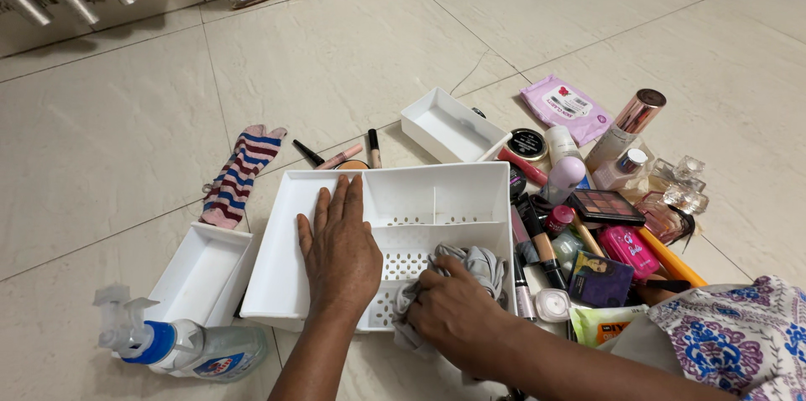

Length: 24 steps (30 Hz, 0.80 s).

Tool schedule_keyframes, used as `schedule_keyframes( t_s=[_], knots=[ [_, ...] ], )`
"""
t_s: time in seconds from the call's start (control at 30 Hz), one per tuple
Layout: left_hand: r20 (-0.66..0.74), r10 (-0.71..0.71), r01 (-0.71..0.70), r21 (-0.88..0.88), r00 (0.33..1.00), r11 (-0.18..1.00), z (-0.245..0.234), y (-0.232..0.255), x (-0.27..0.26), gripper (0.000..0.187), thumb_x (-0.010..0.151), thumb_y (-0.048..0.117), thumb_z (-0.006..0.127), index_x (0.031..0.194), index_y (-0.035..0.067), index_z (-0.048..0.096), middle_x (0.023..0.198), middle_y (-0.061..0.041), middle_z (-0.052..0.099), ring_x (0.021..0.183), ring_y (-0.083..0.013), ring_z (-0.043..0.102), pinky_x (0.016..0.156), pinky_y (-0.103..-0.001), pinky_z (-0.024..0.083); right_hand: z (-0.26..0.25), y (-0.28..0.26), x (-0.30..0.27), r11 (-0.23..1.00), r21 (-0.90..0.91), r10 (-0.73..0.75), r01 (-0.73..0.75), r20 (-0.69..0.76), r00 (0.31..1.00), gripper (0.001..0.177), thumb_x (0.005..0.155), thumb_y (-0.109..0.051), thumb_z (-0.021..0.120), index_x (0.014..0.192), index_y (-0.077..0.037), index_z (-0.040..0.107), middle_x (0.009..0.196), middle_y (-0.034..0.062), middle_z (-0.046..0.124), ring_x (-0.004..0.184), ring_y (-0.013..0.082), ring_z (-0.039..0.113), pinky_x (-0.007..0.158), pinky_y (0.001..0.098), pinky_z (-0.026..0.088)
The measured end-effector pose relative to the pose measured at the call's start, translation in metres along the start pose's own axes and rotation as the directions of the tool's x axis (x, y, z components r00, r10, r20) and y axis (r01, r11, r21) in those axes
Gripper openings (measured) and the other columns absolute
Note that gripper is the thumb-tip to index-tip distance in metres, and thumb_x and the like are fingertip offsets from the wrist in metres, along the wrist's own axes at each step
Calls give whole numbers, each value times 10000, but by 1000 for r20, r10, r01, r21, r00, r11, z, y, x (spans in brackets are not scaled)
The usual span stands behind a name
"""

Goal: The person wipes a white plastic cosmetic organizer with a grey cloth. They clean the exterior surfaces, the interior compartments, and the perforated bottom of the organizer. The person rotates the organizer to access all sides and compartments during the cleaning process.

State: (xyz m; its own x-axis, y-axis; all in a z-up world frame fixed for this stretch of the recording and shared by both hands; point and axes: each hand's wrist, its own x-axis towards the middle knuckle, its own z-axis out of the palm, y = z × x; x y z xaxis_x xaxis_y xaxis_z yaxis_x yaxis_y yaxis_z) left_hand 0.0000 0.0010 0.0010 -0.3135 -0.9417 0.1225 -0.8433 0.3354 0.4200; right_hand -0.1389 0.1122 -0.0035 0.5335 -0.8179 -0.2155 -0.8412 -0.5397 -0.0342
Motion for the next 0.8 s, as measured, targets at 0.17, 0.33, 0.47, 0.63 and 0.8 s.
schedule_keyframes(
  t_s=[0.17,0.33,0.47,0.63,0.8],
  knots=[
    [23,-10,10,18,1000,1000,-3,2,1,696,938,124,496,1602,179,294,1634,-29,270,1519,-269,172,1218,-551,45,11,5,8,997,67,33,-27,-102,994,99,810,-116,686,896,-66,693,779,115,698,958,318,635,989,540,384],
    [50,-19,19,10,999,1000,-11,6,1,699,937,116,485,1602,172,276,1688,-32,252,1519,-274,150,1210,-554,34,-17,20,-4,925,379,90,-12,-189,978,248,670,-141,795,902,-91,722,811,138,687,899,335,638,848,469,481],
    [66,-40,38,28,997,999,-14,11,3,709,925,110,480,1597,173,262,1691,-22,236,1514,-270,139,1207,-551,30,-49,43,-12,720,694,295,-16,-285,912,221,839,-294,842,917,-119,733,838,86,701,846,277,677,783,391,542],
    [57,-17,15,41,998,999,-12,8,1,737,904,112,509,1597,151,261,1689,-41,229,1520,-277,133,1210,-560,23,-44,43,-9,892,452,287,22,-603,744,304,778,-299,836,952,-83,713,839,103,689,883,322,655,751,437,489],
    [83,-45,40,70,996,997,-10,10,5,727,928,126,495,1605,177,235,1699,-18,212,1520,-258,126,1212,-561,19,-11,26,11,939,341,161,-45,-322,933,497,765,-465,806,1035,-65,686,937,169,679,953,391,669,781,511,505]
  ],
)
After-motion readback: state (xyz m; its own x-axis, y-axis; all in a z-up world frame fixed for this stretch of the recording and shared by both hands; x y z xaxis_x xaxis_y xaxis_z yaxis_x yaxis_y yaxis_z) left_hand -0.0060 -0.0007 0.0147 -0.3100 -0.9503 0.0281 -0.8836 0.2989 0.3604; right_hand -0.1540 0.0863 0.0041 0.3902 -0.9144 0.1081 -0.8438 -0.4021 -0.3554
